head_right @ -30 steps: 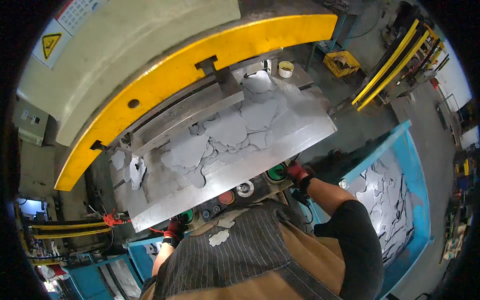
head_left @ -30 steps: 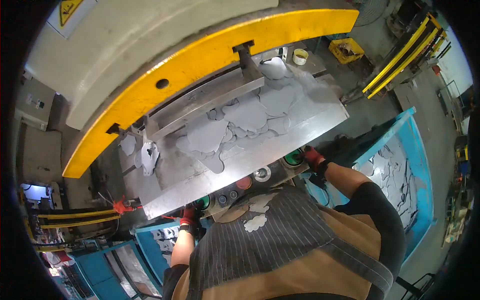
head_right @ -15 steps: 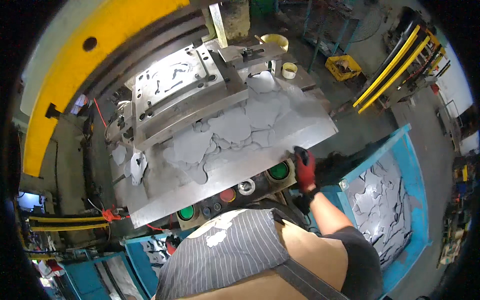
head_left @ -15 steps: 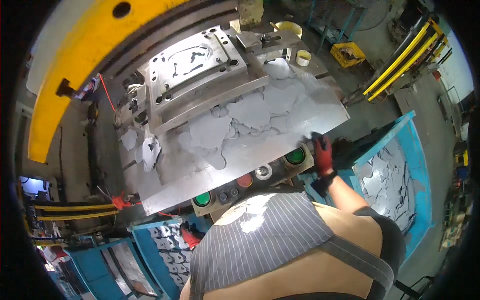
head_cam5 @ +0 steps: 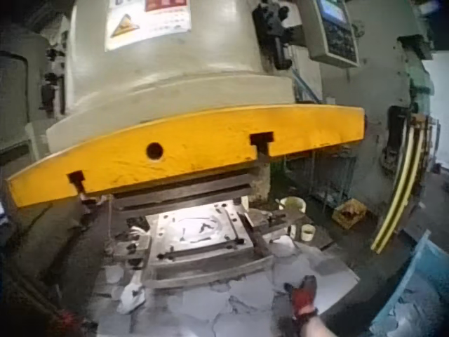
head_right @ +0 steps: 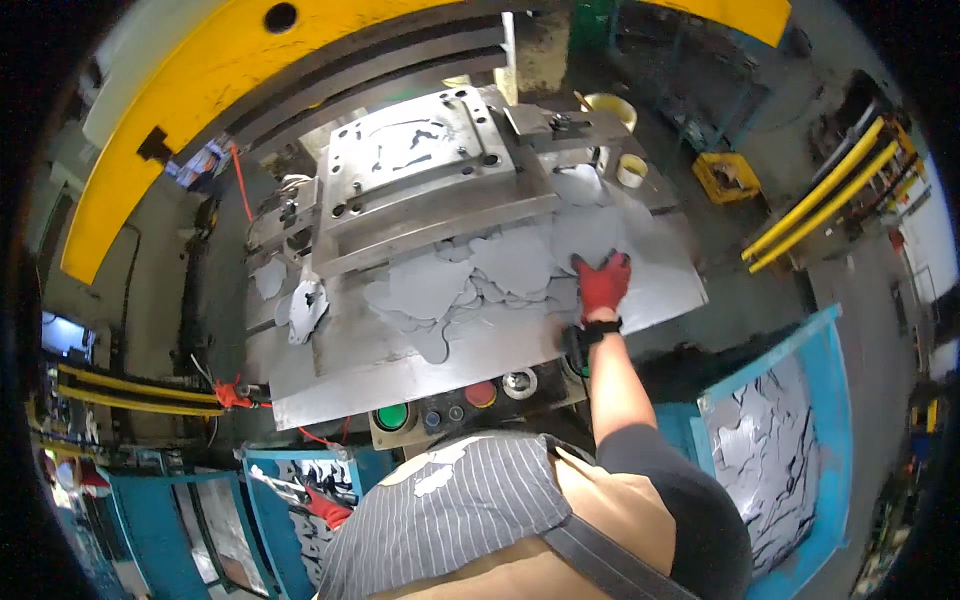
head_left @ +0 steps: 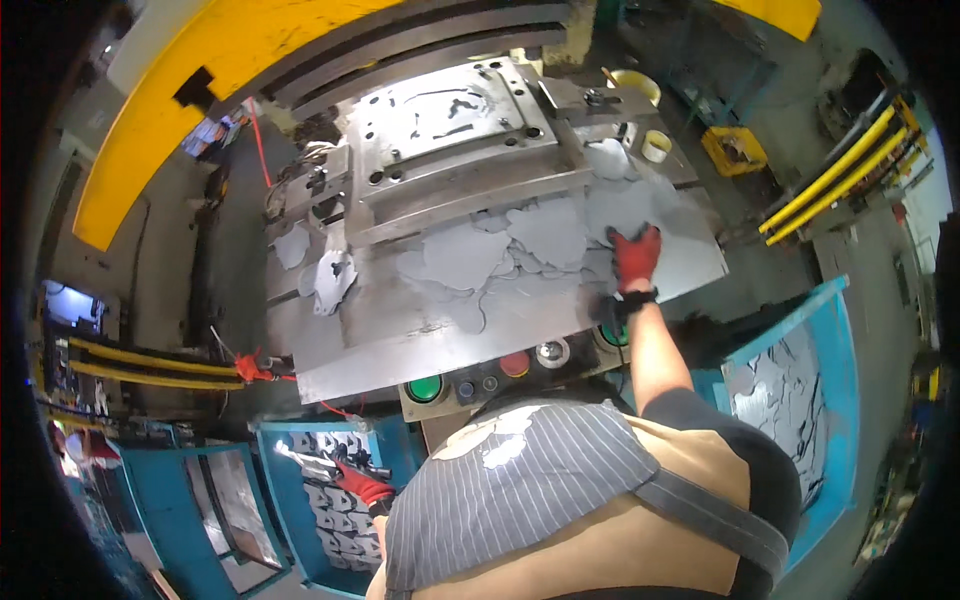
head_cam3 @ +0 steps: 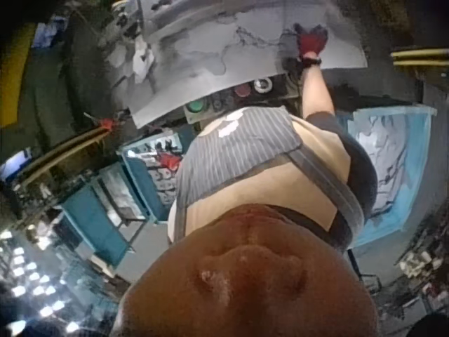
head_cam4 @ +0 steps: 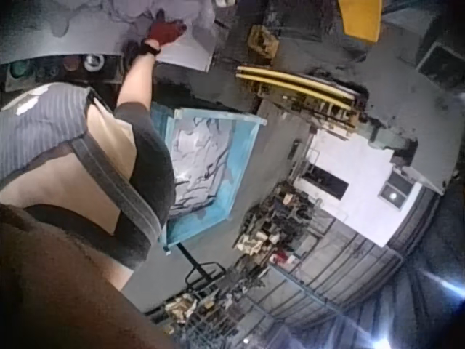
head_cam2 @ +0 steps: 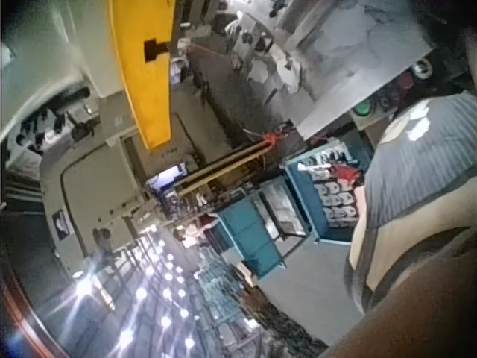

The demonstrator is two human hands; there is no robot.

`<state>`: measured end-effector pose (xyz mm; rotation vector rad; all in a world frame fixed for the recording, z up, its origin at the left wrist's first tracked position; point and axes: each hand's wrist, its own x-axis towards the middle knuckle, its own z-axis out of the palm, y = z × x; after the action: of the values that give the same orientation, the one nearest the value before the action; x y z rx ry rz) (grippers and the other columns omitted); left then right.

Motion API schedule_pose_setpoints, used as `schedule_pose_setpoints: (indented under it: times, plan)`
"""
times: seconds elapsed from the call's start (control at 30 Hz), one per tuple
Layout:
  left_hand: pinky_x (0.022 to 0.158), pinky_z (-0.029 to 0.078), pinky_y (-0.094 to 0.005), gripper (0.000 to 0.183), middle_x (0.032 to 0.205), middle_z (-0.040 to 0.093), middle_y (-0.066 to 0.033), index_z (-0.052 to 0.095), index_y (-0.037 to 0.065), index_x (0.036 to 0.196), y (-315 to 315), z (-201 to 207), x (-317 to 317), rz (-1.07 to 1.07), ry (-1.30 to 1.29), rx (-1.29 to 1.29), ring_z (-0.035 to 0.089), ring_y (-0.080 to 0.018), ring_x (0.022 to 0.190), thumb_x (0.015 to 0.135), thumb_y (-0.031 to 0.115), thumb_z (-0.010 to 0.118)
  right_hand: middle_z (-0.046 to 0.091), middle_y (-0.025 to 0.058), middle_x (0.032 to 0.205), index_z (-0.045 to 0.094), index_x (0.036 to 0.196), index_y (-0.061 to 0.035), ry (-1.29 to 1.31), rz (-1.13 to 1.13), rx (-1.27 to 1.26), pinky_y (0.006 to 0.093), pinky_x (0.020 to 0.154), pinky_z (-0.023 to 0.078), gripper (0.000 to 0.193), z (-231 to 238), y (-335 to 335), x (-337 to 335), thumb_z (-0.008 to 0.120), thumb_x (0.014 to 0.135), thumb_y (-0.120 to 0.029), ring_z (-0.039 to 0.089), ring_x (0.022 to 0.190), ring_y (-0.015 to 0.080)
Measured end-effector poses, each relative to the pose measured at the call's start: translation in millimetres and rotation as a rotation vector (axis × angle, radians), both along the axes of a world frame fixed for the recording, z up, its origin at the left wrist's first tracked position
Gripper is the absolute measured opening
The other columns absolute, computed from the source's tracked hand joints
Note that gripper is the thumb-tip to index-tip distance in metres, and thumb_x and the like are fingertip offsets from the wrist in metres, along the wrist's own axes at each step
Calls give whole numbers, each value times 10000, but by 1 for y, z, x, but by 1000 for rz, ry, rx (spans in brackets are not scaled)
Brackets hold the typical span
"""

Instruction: Using a hydraulic press to stamp or shape flat metal workpieces, then sorting the finished parts and scrap.

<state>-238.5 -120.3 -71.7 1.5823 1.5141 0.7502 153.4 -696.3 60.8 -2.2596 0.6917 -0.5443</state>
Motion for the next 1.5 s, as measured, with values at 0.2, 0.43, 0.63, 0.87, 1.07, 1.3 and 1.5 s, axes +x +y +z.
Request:
schedule_pose_setpoints:
  times: [0.2,0.43,0.63,0.87,1.07,1.3,1.5]
  plan:
    - [691,443,-264,359,1028,553,-79,471,39,1215,-45,104,78,-512,-263,-81,543,-163,845,899,206,502,594,51,1015,528,1108,-82,-277,326,1126,317,745,476,390,16,-62,-21,647,775,-245,569,919,180]
    - [565,443,-223,295,907,574,-7,495,56,1184,-154,276,294,-1294,-514,-425,521,-80,721,924,194,470,568,30,735,585,984,-104,-177,279,1515,325,569,452,227,-53,-84,-34,615,806,-242,557,671,169]
    - [554,446,-255,294,830,584,-14,556,42,1048,-200,305,467,-1615,-273,-139,523,-95,668,893,290,527,417,-9,538,523,688,-121,-100,238,1478,268,460,325,155,-99,-84,-38,598,807,-185,404,476,124]
    - [520,466,-314,295,776,577,-66,487,4,1076,-186,271,533,-1382,-182,209,551,-155,620,862,195,556,464,29,676,518,898,-84,-175,169,1565,276,491,396,124,-82,-71,-41,580,794,-63,429,495,121]
    - [471,486,-287,294,713,601,-80,548,14,916,-206,368,492,-1420,-453,-132,573,-138,571,885,304,508,519,55,786,511,930,-68,-276,253,1582,381,661,525,123,-108,-78,-35,513,807,-67,480,570,148]
    - [740,473,-395,431,922,618,-241,596,-26,987,-219,306,511,-1361,115,492,600,-354,859,793,356,556,536,67,895,491,959,-60,-290,370,1543,412,773,501,141,-129,-96,-29,513,827,-105,521,693,179]
    - [860,433,-395,442,1038,589,-226,546,-15,1067,-210,290,520,-1423,182,436,554,-353,996,802,339,550,385,-1,513,466,670,-89,-331,226,1454,398,794,479,184,-83,-63,-41,585,809,-99,390,472,122]
